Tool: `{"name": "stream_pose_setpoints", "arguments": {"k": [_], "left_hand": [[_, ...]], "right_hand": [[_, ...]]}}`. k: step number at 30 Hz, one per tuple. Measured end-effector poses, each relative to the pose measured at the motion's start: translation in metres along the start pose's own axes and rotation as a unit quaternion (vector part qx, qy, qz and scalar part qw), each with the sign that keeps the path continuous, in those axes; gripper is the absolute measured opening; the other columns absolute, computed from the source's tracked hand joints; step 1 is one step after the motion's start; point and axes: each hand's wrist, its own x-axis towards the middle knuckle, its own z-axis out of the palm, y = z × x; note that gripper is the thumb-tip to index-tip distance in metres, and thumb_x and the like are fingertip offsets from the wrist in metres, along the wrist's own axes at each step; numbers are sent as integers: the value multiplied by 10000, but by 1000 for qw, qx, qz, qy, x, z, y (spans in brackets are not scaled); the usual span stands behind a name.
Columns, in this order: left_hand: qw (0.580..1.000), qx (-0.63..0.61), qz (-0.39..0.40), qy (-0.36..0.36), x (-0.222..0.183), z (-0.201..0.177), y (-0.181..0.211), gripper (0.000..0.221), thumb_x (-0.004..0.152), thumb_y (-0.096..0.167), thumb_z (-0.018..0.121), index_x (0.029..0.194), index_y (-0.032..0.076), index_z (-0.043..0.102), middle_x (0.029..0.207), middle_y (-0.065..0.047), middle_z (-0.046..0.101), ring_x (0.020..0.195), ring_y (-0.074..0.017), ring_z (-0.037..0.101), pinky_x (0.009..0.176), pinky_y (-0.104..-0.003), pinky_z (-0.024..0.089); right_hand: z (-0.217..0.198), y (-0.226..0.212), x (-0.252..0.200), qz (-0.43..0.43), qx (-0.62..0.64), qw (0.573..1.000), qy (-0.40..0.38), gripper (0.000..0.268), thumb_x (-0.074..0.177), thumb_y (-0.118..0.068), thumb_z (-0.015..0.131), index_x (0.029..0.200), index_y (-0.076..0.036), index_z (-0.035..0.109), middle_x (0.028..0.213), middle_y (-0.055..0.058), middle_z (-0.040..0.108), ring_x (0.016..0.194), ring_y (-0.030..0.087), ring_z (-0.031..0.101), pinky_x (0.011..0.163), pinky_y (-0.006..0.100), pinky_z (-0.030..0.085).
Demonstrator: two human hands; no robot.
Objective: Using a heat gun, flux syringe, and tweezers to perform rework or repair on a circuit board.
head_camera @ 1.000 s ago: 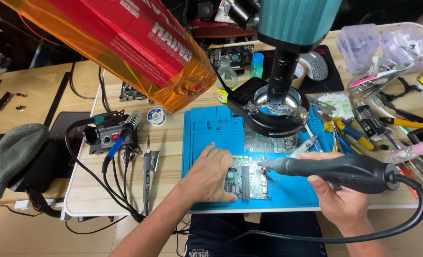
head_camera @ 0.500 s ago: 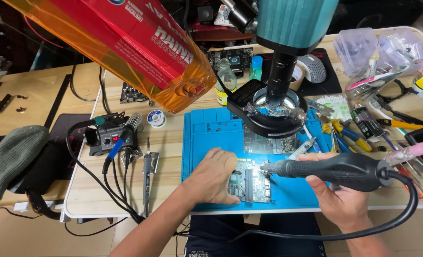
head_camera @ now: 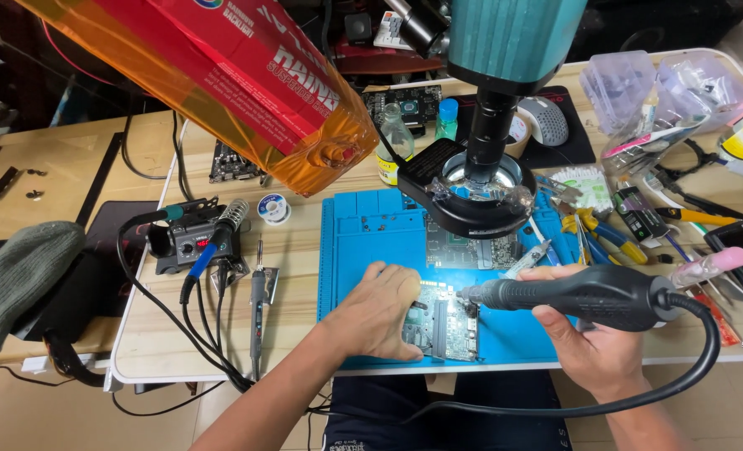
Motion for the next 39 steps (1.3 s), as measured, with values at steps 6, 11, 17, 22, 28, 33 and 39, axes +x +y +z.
{"name": "stream_pose_setpoints", "arguments": {"k": [6,11,17,22,28,33,39], "left_hand": [[1000,-7,-9,-8,3,-5,3,845,601,639,1029,971,112,481,956,-43,529,919,-268,553,1069,-502,379],[1000,11,-2,19,7,-3,2,825,579,638,1008,962,105,508,948,-50,567,904,-279,580,1063,-509,386],[1000,10,-17,1,15,-4,-2,802,612,616,989,1003,86,532,1027,-77,610,969,-293,606,1106,-527,374],[1000,6,-15,11,18,-3,-7,779,618,596,962,1009,77,532,1078,-94,621,986,-301,607,1120,-535,360],[1000,6,-7,13,19,-2,-17,770,598,574,951,1010,74,536,1188,-125,646,1084,-317,633,1147,-550,340],[1000,8,-10,-9,19,-6,-19,787,606,604,969,1021,60,579,1259,-152,666,1296,-355,616,1299,-704,210],[1000,17,-25,7,21,1,-22,824,617,611,968,1071,47,574,1247,-165,649,1211,-336,629,1302,-680,220]], "right_hand": [[0,-2,-1,4,2,1000,-1,317,1007,-308,707,1171,-46,776,1207,117,821,1154,274,815,1109,449,660],[-4,1,-4,12,2,1000,-2,329,1006,-320,706,1179,-49,778,1216,115,819,1161,271,810,1108,442,653],[-5,4,-6,16,10,1000,4,337,1003,-316,712,1195,-44,766,1228,128,814,1182,290,808,1126,469,657],[-6,3,-6,11,1,1000,4,321,1003,-305,711,1180,-46,777,1217,120,821,1169,274,811,1126,449,650],[-6,6,-5,14,15,1000,9,313,1013,-298,708,1195,-50,762,1232,118,816,1182,281,804,1149,473,637],[-7,1,-5,16,13,1000,11,313,1001,-296,715,1177,-45,778,1215,129,820,1174,287,814,1122,457,659],[-5,5,-5,18,16,1000,0,311,1016,-299,704,1200,-58,773,1237,112,818,1180,274,806,1121,445,648]]}}
